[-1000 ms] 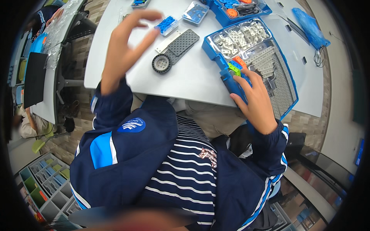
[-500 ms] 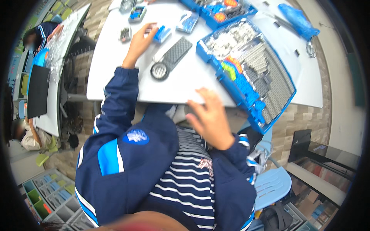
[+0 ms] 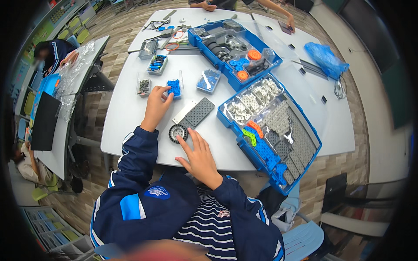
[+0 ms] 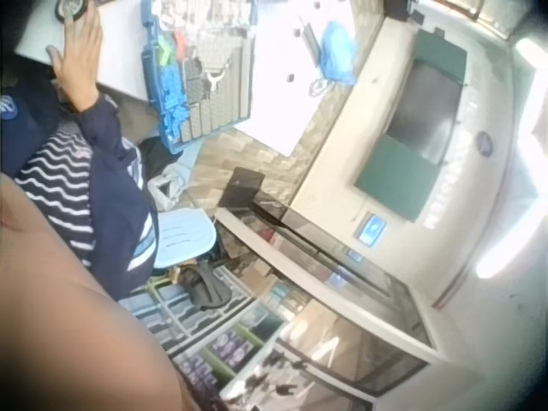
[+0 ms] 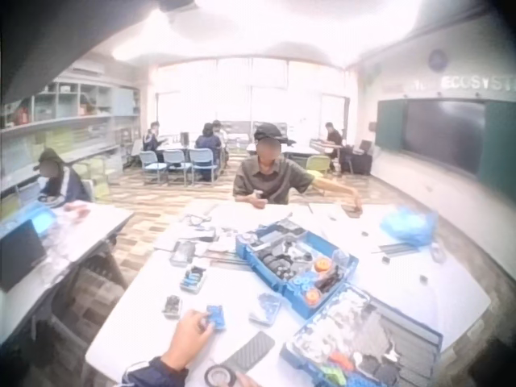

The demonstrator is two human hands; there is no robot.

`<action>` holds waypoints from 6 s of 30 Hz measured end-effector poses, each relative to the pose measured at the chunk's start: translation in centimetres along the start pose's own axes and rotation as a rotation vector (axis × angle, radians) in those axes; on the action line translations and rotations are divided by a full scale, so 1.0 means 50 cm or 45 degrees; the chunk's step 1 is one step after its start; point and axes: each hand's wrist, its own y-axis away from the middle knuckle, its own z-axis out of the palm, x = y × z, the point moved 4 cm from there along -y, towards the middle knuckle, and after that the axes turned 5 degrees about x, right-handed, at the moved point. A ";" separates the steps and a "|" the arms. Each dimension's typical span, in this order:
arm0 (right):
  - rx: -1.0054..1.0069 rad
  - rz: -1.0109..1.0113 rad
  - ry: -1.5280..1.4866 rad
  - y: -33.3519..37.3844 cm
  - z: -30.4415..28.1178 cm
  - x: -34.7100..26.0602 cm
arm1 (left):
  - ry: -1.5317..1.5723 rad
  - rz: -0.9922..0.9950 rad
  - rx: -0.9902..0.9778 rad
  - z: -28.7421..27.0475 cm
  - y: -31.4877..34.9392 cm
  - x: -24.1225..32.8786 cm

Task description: The person uses a blue plastic tool to press a small blue gear onto a shaft, then repeatedly picks up, compares, and places back orange and blue gears from a compartmentalized kit. The person also handles a gray wheel and other small components while organizing parts in the kit.

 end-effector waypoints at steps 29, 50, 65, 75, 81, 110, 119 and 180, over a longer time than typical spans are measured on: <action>0.007 0.127 -0.005 -0.067 0.015 0.028 | -0.335 0.713 -0.044 -0.179 -0.356 0.216; 0.213 0.225 -0.346 -0.068 -0.005 0.068 | -0.799 0.451 -0.470 0.276 -0.675 -0.244; 0.198 0.236 -0.373 -0.072 -0.007 0.070 | 1.216 -1.028 -0.104 0.302 -0.784 -0.358; 0.265 0.242 -0.410 -0.060 -0.003 0.078 | -0.401 0.057 -0.596 0.351 -0.815 -0.445; 0.304 0.216 -0.400 -0.058 0.002 0.079 | -0.208 -0.088 -0.537 0.338 -0.811 -0.429; 0.380 0.144 -0.490 -0.040 0.010 0.086 | 0.340 1.295 -0.959 0.586 -0.226 0.438; 0.413 0.138 -0.471 -0.037 0.003 0.080 | 0.634 0.730 -0.949 0.545 -0.225 0.419; 0.766 0.650 0.433 -0.030 -0.279 0.287 | 0.490 0.889 -0.957 0.397 -0.137 0.346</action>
